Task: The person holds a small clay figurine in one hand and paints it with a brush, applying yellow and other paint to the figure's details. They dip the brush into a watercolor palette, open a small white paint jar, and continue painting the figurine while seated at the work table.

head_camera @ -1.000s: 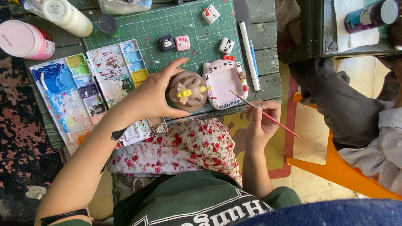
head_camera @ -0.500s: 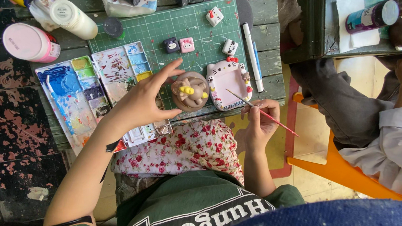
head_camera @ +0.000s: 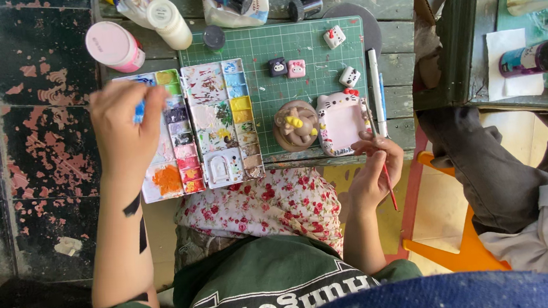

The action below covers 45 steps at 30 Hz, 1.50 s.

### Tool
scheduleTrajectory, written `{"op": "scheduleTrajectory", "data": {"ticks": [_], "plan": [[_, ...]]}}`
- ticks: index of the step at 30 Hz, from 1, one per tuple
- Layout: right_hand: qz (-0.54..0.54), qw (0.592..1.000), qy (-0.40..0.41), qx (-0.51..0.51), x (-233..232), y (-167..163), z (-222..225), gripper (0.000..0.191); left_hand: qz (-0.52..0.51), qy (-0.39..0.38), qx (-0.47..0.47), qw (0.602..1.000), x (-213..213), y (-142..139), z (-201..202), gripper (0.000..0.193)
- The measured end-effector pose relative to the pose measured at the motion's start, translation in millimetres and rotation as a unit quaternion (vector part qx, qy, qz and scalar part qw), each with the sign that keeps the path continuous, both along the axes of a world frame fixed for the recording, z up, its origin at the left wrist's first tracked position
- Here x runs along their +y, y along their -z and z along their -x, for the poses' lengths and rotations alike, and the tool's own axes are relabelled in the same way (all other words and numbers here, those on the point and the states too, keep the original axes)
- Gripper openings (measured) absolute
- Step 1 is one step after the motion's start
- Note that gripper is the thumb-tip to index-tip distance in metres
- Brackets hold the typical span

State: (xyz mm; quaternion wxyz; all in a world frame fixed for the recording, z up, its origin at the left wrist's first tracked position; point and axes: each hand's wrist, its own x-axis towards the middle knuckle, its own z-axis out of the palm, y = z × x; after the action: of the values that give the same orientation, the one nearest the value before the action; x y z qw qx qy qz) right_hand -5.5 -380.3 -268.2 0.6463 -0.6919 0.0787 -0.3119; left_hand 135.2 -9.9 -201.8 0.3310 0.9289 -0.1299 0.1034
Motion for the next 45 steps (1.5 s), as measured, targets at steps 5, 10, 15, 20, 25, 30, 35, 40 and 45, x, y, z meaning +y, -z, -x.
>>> {"op": "scheduleTrajectory", "data": {"ticks": [5,10,15,20,25,30,35,40,45], "plan": [[0.004,0.999,-0.003,-0.036,10,-1,9,0.03,-0.164,-0.047,-0.185,0.968,-17,3,-55,0.056],[0.035,0.999,0.026,-0.028,4,-6,31,0.028,-0.133,-0.043,-0.169,0.976,-34,-1,-79,0.051],[0.059,0.997,0.028,-0.037,4,-14,40,0.026,-0.001,-0.026,-0.165,0.986,-22,-9,-52,0.052],[0.182,0.981,0.026,-0.064,36,-34,44,0.024,0.232,0.019,-0.129,0.964,-6,-15,41,0.05],[0.337,0.914,-0.195,-0.113,83,-54,61,0.034,0.234,0.132,-0.146,0.952,-43,11,150,0.056],[0.368,0.893,-0.242,-0.097,106,-31,91,0.049,0.092,0.19,-0.099,0.972,-64,43,229,0.056],[0.353,0.898,-0.264,-0.021,100,-9,159,0.038,0.147,0.213,0.043,0.965,-65,55,283,0.054],[0.364,0.888,-0.281,-0.02,89,-3,183,0.035,0.13,0.305,0.221,0.917,-63,44,287,0.055],[0.317,0.88,-0.349,-0.054,87,-4,172,0.041,0.319,0.434,0.463,0.704,-59,52,250,0.067]]}}
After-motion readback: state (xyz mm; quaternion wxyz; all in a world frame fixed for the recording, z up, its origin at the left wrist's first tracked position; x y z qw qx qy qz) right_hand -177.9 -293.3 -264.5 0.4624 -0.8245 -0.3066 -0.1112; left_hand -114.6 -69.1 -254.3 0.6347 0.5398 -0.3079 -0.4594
